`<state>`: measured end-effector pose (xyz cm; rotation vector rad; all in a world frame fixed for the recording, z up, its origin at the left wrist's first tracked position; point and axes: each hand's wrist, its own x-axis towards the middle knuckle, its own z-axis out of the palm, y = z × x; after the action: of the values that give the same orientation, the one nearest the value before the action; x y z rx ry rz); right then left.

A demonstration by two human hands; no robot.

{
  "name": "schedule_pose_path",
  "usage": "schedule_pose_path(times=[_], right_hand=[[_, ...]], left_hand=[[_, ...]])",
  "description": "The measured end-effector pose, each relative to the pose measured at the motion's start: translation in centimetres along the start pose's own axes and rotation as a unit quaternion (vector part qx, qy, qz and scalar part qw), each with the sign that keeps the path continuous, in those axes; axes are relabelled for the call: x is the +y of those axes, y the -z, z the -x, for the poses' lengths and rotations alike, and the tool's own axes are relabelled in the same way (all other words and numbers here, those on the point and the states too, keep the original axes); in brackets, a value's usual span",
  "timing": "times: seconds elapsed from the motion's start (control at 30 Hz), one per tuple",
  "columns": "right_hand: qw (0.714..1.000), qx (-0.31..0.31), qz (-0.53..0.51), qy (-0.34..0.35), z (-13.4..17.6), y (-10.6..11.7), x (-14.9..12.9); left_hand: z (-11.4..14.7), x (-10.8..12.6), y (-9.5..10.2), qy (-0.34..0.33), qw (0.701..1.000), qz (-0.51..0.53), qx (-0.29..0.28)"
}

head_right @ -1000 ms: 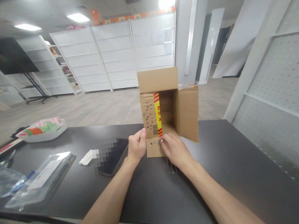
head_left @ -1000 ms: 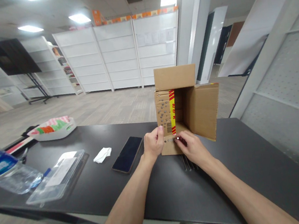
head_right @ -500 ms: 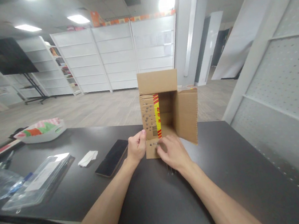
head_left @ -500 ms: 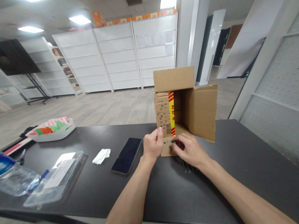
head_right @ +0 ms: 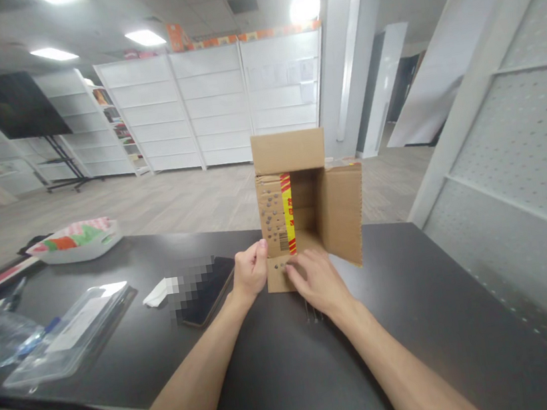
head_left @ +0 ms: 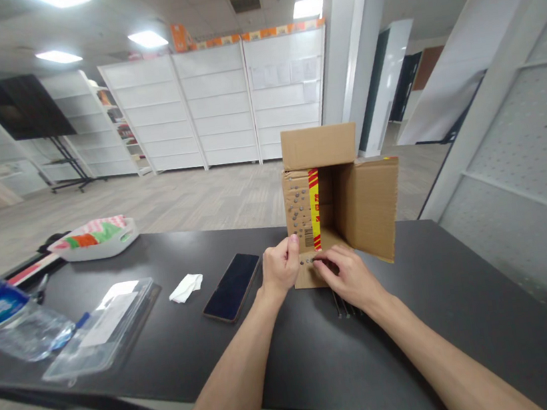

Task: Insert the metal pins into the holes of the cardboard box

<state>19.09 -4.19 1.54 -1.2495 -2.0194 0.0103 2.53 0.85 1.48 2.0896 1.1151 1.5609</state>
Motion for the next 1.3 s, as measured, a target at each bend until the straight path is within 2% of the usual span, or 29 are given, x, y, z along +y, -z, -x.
schedule_pose_path(times=[0.5,0.93,1.03,1.13,1.3], right_hand=[[1.0,-0.003,-0.003,-0.014,0.2,-0.5,1.1],[0.997,-0.02,0.065,-0.025,0.1,-0.4,1.3],[0.998,-0.025,0.053,-0.015,0.1,-0.1,0.8],[0.999,-0.046,0.01,0.004,0.1,0.4,-0.1],[0.991,-0.13,-0.029,0.024,0.6,0.9,-1.6]], left_hand=[[0.1,-0.3,-0.1,0.005,1.0,-0.003,-0.002],[0.0,-0.2,0.0,0.0,1.0,-0.003,0.0],[0.0,-0.3,0.0,0.001,1.0,-0.005,-0.003],[0.1,-0.3,-0.1,0.002,1.0,-0.007,-0.002],[0.1,-0.3,-0.1,0.005,1.0,-0.014,0.0]])
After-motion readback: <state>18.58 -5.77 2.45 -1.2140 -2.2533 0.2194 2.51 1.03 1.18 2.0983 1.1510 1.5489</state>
